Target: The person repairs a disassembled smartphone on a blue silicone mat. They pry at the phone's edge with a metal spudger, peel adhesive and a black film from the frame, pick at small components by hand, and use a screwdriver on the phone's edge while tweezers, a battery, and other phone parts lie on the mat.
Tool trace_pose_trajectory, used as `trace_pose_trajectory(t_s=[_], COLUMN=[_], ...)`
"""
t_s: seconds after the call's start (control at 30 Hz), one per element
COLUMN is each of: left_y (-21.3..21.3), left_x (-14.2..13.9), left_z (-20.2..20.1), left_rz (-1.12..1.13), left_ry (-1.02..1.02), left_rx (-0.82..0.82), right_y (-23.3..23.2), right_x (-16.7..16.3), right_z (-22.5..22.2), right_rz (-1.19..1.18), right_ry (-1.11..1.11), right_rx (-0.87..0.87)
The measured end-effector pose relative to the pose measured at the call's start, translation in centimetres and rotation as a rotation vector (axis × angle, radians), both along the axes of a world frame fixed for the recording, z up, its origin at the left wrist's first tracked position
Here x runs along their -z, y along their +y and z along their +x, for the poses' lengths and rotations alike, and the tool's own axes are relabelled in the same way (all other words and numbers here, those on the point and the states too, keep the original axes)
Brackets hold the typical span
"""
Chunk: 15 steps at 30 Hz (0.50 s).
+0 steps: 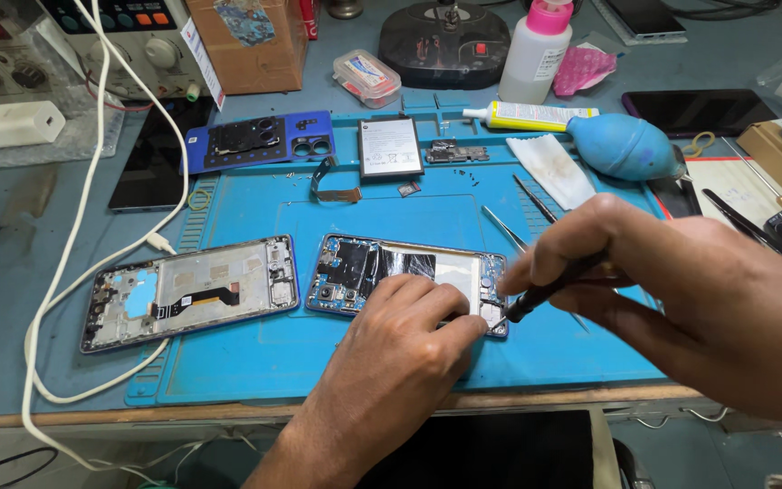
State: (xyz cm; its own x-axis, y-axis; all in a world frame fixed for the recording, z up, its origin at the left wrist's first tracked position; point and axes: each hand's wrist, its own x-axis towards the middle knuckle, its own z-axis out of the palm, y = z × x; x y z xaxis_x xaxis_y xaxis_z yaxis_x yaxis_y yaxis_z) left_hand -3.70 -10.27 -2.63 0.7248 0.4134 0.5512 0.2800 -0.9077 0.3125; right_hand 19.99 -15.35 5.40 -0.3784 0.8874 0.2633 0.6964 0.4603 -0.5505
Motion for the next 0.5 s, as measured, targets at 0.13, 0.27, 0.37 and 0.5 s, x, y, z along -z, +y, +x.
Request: trace_pose_trajectory(t_s=[0.13,0.27,0.37,0.5], left_y=[-0.01,0.04,0.01,0.00], left_x=[-0.03,-0.02,-0.02,0.02], left_z=[-0.06,0.03,0.02,0.04], left_rz=[0.008,0.018,0.005,0.008], left_ry=[0.011,0.018,0.018,0.020], left_rx=[-0.007,-0.010,-0.008,-0.010], right_y=[0.02,0.02,0.46,0.44], right_x=[0.61,0.14,-0.06,-0.03], right_z=[-0.61,-0.29,-0.51,-1.01], right_rz=[0.078,-0.010,0.056,0.028], right_ry=[-0.183,-0.003,-0.049,-0.170], right_rx=[0.273,0.029,0.103,0.239])
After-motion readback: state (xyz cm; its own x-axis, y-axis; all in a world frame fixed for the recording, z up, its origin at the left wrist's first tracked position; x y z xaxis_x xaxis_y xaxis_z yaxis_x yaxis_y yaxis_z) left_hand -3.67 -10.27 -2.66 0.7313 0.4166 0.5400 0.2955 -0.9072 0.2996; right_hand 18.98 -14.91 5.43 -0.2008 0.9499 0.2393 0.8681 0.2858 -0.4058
